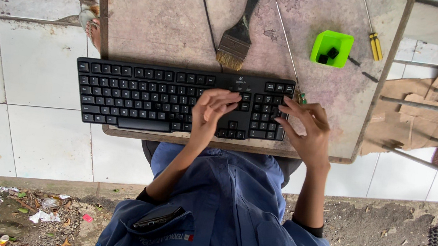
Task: The person removes individual keycaps from a black keyboard using a screwdriver and a brush, then places them into a green container. They repeatedly pry off keys, brush the keyboard surface, and collect the removed keycaps.
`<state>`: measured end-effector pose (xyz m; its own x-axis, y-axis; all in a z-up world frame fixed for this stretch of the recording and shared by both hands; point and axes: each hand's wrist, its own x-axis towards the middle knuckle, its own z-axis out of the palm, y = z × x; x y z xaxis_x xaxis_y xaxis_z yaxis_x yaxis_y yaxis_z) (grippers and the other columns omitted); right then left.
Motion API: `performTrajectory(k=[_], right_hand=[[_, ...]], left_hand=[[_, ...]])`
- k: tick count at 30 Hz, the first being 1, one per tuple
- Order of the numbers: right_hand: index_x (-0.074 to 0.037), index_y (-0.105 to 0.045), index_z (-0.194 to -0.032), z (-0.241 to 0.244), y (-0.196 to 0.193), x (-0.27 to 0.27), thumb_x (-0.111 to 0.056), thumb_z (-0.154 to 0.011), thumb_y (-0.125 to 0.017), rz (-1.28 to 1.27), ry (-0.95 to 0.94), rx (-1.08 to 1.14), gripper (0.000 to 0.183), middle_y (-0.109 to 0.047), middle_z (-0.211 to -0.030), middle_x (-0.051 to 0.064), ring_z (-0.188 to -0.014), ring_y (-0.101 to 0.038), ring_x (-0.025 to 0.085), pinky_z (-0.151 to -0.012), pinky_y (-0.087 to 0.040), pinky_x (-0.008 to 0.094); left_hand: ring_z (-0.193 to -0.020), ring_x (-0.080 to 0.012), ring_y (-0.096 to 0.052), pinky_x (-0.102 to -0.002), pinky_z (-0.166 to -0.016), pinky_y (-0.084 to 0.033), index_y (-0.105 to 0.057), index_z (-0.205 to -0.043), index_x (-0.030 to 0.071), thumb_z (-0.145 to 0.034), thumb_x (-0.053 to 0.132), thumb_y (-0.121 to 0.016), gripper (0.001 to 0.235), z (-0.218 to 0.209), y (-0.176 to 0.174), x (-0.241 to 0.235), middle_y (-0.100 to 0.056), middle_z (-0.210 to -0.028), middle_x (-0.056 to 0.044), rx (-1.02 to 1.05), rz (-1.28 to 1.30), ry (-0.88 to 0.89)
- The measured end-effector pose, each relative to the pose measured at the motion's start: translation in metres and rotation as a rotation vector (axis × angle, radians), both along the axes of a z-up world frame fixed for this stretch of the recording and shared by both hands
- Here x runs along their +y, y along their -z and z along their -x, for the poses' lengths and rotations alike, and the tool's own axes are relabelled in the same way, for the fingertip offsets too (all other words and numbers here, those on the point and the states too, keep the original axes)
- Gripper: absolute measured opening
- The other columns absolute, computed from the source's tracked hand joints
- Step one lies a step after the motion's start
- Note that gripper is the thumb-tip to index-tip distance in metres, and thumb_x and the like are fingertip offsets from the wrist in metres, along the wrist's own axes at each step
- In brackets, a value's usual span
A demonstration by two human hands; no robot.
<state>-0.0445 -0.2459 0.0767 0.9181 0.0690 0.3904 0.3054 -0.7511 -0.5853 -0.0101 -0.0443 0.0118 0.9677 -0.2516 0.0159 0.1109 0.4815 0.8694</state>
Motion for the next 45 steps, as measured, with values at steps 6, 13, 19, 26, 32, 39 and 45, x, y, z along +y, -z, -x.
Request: performTrajectory(k=[6,13,19,26,32,39,45], right_hand=[[-0.009,-0.065,-0.107,0.011,0.010,-0.006,-0.005,-0.070,-0.074,0.091,-0.015,0.051,0.038,-0.068,-0.080,0.001,-0.072,-0.053,0.018,-0.063,-0.040,0.028],[-0.010,-0.068,-0.091,0.009,0.021,-0.008,-0.007,-0.073,-0.073,0.132,-0.042,0.033,0.019,-0.063,-0.068,0.002,-0.071,-0.053,0.020,-0.062,-0.040,0.029],[-0.011,-0.068,-0.086,0.008,0.016,-0.004,-0.007,-0.075,-0.071,0.147,-0.055,0.056,0.012,-0.062,-0.069,0.002,-0.072,-0.053,0.021,-0.062,-0.039,0.030],[-0.007,-0.066,-0.081,-0.006,0.005,-0.002,-0.005,-0.070,-0.071,0.095,-0.118,0.262,0.012,-0.058,-0.065,0.008,-0.071,-0.052,0.027,-0.064,-0.042,0.036],[-0.007,-0.065,-0.078,-0.011,0.004,-0.002,-0.001,-0.072,-0.067,0.119,-0.185,0.322,0.008,-0.059,-0.066,0.007,-0.072,-0.053,0.026,-0.065,-0.043,0.035],[-0.006,-0.065,-0.082,-0.011,-0.003,0.000,0.000,-0.080,-0.063,0.044,-0.164,0.290,0.006,-0.064,-0.081,0.006,-0.077,-0.056,0.024,-0.068,-0.046,0.031],[-0.005,-0.066,-0.084,-0.007,-0.006,-0.002,0.001,-0.076,-0.067,0.034,-0.189,0.233,0.009,-0.064,-0.084,0.008,-0.077,-0.058,0.024,-0.066,-0.049,0.031]], left_hand=[[-0.095,-0.0291,-0.059,-0.045,-0.084,-0.050,-0.046,-0.107,-0.001,-0.092,0.000,-0.038,0.017,0.001,0.010,0.000,-0.057,-0.100,-0.019,-0.090,-0.054,0.015],[-0.089,-0.0252,-0.062,-0.041,-0.080,-0.052,-0.049,-0.103,-0.001,-0.090,0.001,-0.040,0.016,-0.001,0.009,0.000,-0.060,-0.094,-0.019,-0.077,-0.057,0.004],[-0.087,-0.0255,-0.063,-0.041,-0.079,-0.053,-0.050,-0.102,-0.001,-0.091,0.002,-0.042,0.014,0.001,0.011,0.001,-0.060,-0.092,-0.018,-0.063,-0.041,0.000],[-0.090,-0.0268,-0.062,-0.040,-0.080,-0.051,-0.049,-0.103,-0.002,-0.090,0.001,-0.044,0.014,0.001,0.015,0.002,-0.059,-0.094,-0.019,-0.064,-0.029,0.039],[-0.088,-0.0266,-0.063,-0.038,-0.080,-0.051,-0.050,-0.102,-0.002,-0.088,-0.001,-0.046,0.015,0.000,0.011,0.004,-0.060,-0.092,-0.019,-0.055,-0.029,0.033],[-0.087,-0.0269,-0.063,-0.038,-0.079,-0.052,-0.050,-0.103,-0.002,-0.088,-0.001,-0.046,0.015,0.000,0.015,0.003,-0.060,-0.092,-0.019,-0.064,-0.035,0.035],[-0.087,-0.0236,-0.063,-0.036,-0.079,-0.052,-0.051,-0.103,-0.001,-0.089,0.000,-0.046,0.015,-0.002,0.014,0.002,-0.061,-0.092,-0.018,-0.053,-0.016,0.034]])
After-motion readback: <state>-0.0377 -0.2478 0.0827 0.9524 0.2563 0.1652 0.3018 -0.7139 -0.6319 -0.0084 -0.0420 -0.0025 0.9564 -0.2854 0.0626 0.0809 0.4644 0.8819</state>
